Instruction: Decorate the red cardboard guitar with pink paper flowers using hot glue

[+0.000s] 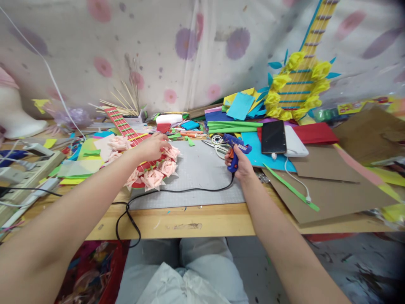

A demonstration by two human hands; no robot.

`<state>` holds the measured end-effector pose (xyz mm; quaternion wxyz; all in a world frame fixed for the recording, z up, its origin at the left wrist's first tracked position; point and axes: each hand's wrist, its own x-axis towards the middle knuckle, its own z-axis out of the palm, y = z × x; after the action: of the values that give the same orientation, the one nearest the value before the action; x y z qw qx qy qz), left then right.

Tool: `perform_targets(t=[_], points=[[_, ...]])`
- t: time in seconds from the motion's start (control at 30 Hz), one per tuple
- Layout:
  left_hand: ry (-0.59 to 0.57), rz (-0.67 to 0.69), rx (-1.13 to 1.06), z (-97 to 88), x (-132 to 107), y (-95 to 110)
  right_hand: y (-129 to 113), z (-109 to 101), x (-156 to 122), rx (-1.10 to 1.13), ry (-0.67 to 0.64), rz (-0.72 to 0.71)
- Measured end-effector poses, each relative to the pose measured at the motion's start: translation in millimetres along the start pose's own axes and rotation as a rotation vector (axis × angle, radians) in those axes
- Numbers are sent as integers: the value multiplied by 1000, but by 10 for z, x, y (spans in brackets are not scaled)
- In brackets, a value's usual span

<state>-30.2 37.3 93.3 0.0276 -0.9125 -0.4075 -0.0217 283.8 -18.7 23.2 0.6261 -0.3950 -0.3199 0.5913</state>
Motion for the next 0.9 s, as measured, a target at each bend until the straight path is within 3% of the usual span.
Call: perform_targets(t=[0.33,0.63,0.9], points=[[-49,-7,41,15,28,-2,29,-5,17,-34,47,0],[-49,13,46,26,19,-15,212,88,-36,-716,232,-165],[-72,59,109,47,39,-44,216,39,-8,-761,248,-162]])
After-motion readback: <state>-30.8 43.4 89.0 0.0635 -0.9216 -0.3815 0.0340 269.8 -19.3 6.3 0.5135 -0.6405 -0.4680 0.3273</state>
